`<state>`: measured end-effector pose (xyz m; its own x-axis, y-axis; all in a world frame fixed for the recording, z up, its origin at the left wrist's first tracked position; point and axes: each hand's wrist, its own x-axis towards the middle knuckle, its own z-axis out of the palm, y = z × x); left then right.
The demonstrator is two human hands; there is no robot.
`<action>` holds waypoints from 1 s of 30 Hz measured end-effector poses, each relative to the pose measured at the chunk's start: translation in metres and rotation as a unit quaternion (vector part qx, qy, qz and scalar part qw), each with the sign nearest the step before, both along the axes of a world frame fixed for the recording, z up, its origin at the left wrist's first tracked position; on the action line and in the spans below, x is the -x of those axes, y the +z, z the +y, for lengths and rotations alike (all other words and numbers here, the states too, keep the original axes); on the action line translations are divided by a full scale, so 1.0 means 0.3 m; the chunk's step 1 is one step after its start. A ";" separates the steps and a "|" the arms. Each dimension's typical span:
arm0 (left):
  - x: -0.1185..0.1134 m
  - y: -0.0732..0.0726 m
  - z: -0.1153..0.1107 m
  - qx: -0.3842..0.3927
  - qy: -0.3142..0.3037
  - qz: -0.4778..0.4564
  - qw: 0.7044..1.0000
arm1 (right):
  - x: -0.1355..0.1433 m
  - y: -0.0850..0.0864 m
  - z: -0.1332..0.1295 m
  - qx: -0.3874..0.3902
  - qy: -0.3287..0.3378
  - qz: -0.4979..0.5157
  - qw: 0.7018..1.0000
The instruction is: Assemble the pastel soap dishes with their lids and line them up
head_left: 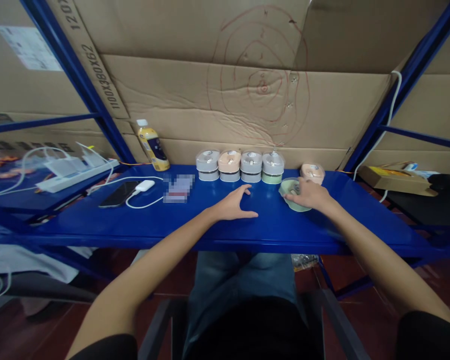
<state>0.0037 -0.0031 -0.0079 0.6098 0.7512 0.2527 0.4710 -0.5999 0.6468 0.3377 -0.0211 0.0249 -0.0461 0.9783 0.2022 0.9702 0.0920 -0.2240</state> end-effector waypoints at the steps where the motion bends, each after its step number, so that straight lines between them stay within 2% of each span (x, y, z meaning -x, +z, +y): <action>1: 0.003 0.000 0.004 0.004 -0.005 -0.013 1.000 | 0.027 0.001 -0.001 0.014 0.027 0.001 1.000; 3: 0.010 -0.001 0.014 0.010 -0.023 -0.043 0.999 | 0.097 0.010 -0.014 0.024 0.122 0.021 0.992; 5: 0.018 -0.004 0.024 0.010 -0.051 -0.066 0.996 | 0.173 0.023 -0.031 0.016 0.261 0.072 0.962; 6: 0.022 -0.006 0.027 0.007 -0.067 -0.074 0.995 | 0.205 0.030 -0.035 0.007 0.309 0.098 0.946; 7: 0.026 -0.007 0.030 0.003 -0.079 -0.079 0.994 | 0.228 0.037 -0.036 0.000 0.341 0.122 0.932; 9: 0.031 -0.007 0.030 0.000 -0.083 -0.085 0.993 | 0.242 0.048 -0.025 -0.007 0.361 0.163 0.918; 12: 0.035 0.005 0.021 -0.007 -0.065 -0.076 0.995 | 0.187 0.044 0.013 -0.002 0.340 0.218 0.915; 16: 0.034 0.026 0.007 -0.061 -0.064 -0.024 0.996 | 0.070 -0.001 0.070 -0.004 0.257 0.301 0.918; 21: 0.037 0.025 0.014 -0.092 -0.032 -0.030 0.995 | 0.018 -0.042 0.110 -0.013 0.183 0.290 0.939; 25: 0.076 0.030 0.054 -0.132 0.076 -0.070 0.986 | 0.024 -0.031 0.104 -0.021 0.163 0.264 0.950; 28: 0.128 0.041 0.094 -0.139 0.175 -0.049 0.974 | 0.023 -0.015 0.091 -0.001 0.152 0.242 0.958; 30: 0.157 0.049 0.112 -0.134 0.205 -0.032 0.969 | 0.020 -0.009 0.086 0.011 0.151 0.232 0.961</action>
